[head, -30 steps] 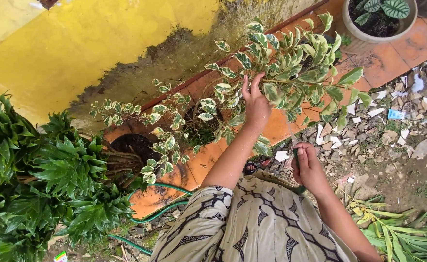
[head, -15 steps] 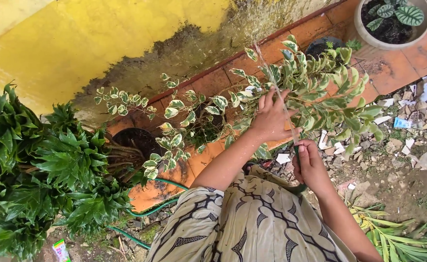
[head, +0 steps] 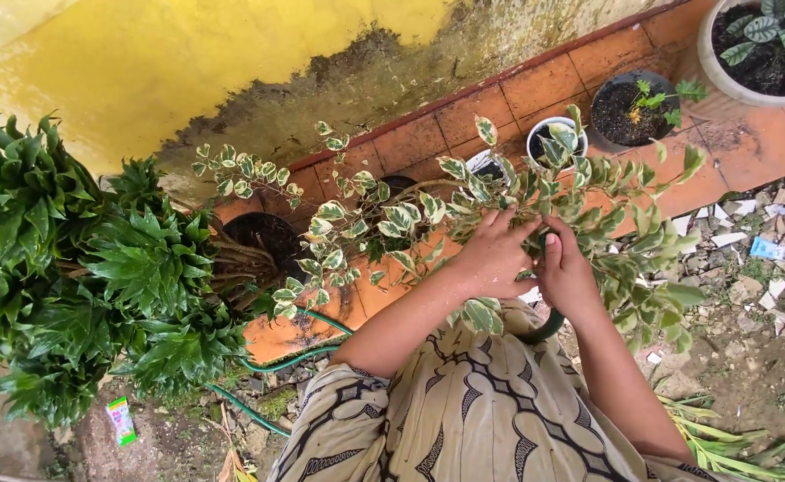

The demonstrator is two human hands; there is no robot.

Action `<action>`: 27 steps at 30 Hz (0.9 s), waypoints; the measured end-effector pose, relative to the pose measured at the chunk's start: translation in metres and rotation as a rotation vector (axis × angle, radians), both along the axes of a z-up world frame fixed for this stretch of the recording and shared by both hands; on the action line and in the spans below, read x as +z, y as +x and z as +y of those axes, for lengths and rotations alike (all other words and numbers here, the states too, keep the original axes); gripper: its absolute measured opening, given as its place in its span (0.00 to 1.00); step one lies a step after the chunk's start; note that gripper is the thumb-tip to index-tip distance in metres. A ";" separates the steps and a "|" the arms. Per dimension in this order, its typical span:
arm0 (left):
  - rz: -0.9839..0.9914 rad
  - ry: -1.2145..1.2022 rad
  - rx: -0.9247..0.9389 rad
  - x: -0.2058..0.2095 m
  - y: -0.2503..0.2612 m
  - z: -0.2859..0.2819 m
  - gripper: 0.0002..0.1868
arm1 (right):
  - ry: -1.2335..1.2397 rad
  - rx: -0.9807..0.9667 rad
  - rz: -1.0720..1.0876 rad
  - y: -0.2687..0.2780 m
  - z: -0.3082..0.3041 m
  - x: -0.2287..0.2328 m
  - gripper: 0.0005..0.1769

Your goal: Watering various potted plants on a ledge and in a garden area using a hose, while also inspecting and touching the leaves.

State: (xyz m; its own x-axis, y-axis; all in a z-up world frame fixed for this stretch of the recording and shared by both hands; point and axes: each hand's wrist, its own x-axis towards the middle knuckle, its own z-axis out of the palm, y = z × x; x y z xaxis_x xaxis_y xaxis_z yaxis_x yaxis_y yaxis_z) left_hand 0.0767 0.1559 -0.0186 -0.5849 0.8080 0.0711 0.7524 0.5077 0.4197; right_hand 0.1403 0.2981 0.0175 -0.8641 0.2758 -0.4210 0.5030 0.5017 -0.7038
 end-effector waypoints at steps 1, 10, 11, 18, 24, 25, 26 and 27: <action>-0.002 -0.003 0.006 0.011 -0.002 -0.007 0.17 | -0.003 0.006 -0.002 0.000 0.000 -0.004 0.23; -0.765 0.108 -0.148 0.077 -0.086 -0.080 0.13 | -0.038 0.149 -0.052 -0.005 -0.021 -0.001 0.22; -0.537 0.321 0.096 0.062 -0.106 -0.092 0.09 | -0.073 0.160 -0.044 -0.005 -0.022 -0.004 0.22; -0.533 0.564 0.432 -0.031 -0.133 -0.092 0.17 | -0.126 0.165 -0.009 -0.011 -0.038 0.007 0.22; -0.236 0.821 0.736 -0.055 -0.103 -0.044 0.04 | -0.140 0.096 0.078 -0.003 -0.045 0.025 0.24; -0.237 0.825 0.734 -0.056 -0.103 -0.036 0.04 | -0.135 0.095 0.079 -0.002 -0.045 0.015 0.24; -0.214 0.862 0.767 -0.059 -0.100 -0.027 0.07 | -0.161 0.068 0.126 0.002 -0.046 0.005 0.23; -0.190 0.897 0.800 -0.061 -0.097 -0.019 0.09 | -0.186 0.041 0.174 0.005 -0.048 -0.005 0.23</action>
